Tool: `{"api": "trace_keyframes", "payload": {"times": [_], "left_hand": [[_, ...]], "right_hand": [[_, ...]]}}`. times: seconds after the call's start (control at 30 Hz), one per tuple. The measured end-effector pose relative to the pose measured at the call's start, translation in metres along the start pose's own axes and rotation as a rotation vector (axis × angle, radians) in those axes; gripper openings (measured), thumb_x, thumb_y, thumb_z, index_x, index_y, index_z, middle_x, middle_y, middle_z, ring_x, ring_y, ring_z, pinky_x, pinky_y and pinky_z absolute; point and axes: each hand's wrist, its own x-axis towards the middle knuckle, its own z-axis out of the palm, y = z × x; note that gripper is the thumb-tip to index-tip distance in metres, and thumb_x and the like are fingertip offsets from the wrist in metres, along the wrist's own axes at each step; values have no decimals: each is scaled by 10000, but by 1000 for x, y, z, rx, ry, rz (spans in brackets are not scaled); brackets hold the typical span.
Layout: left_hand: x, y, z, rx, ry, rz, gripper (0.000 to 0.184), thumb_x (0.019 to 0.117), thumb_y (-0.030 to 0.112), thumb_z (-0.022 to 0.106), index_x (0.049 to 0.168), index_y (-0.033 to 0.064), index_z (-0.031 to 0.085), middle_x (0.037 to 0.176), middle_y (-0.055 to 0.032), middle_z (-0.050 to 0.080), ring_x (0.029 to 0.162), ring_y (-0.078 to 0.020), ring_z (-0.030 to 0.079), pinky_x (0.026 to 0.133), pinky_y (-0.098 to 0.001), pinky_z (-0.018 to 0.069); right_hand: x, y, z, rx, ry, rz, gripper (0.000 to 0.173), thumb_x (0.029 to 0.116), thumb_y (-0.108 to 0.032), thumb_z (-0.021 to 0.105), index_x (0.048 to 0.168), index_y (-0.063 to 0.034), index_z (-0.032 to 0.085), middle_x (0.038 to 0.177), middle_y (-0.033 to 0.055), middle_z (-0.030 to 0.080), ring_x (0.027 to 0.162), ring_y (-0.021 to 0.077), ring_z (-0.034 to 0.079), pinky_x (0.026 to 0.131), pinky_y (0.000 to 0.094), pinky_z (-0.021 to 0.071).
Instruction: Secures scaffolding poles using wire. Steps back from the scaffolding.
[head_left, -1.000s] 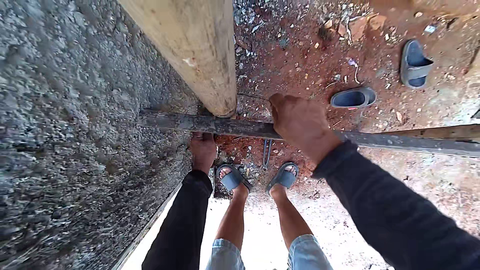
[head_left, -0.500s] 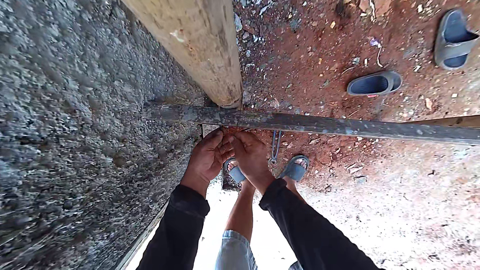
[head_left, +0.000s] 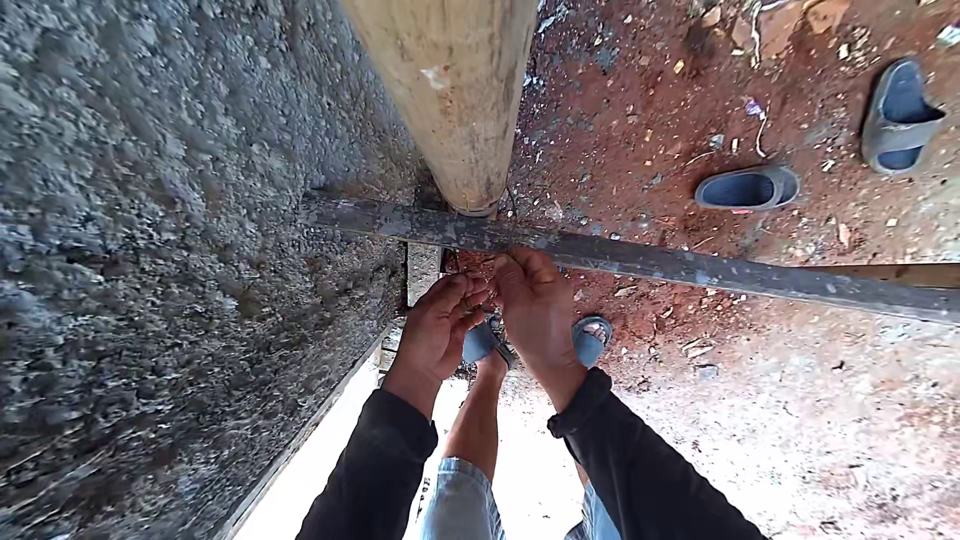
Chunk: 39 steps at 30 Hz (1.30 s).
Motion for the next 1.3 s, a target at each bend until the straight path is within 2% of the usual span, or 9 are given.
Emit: {"api": "trace_keyframes", "payload": {"times": [0.13,0.2,0.33,0.43,0.7,0.87,1.03,1.13,1.3], "left_hand": [[-4,-2,5,-91,-32,-17,271,1122,230,393,1074,93,622,1013,-64,711,919,-170,707,823,-332,599],[-7,0,12,-112,-52,-12,268,1123,235,385,1084,108,618,999,-45,704,893,-138,703,803,-303,601],[-5,9,33,27,-67,87,218,1101,213,471,1092,100,656,967,-14,685,870,-96,671,813,-269,582],[-4,8,39,76,-41,87,185,1083,223,523,1064,102,662,922,-14,679,817,-101,669,769,-276,590],[-3,20,42,209,4,-31,243,1080,262,530,1025,77,678,773,-37,662,617,-105,640,569,-260,575],[8,27,35,200,-68,-92,200,1059,208,561,930,99,667,720,0,591,529,-53,517,479,-173,466],[14,29,21,211,-197,-68,164,1048,167,575,926,124,674,742,21,590,574,-44,526,526,-172,480],[18,30,8,294,-324,1,200,1048,120,557,883,106,669,691,22,557,544,-39,496,512,-169,462],[-1,53,26,538,-93,36,209,1045,143,586,842,116,626,605,43,459,445,-35,368,409,-165,345]], "right_hand": [[1,-3,-3,-96,43,-52,173,1043,-196,605,1101,-67,704,782,23,671,579,88,589,537,275,516],[-1,12,0,-275,75,-227,159,1018,-161,616,1067,-51,721,808,37,707,645,112,654,582,314,558],[0,36,5,-462,131,-479,177,988,-112,623,1040,7,743,901,122,745,791,216,737,686,373,615],[0,33,-2,-570,99,-506,191,982,-130,632,1055,-12,762,959,128,746,867,255,734,750,398,610],[18,9,-23,-840,-20,-578,203,931,-191,650,772,-71,689,741,89,630,647,259,658,518,417,512],[32,-16,-42,-840,-200,-507,195,975,-223,673,1080,-66,719,973,130,702,767,289,709,594,464,577],[53,-18,-44,-930,-326,-779,155,946,-148,606,846,-78,700,805,92,653,692,263,678,524,418,528],[58,-31,-41,-995,-431,-784,150,927,-161,609,827,-69,670,839,102,650,689,271,673,505,429,513],[33,1,-28,-930,-141,-846,139,923,-147,614,828,-60,668,776,106,594,601,260,617,441,379,457]]}}
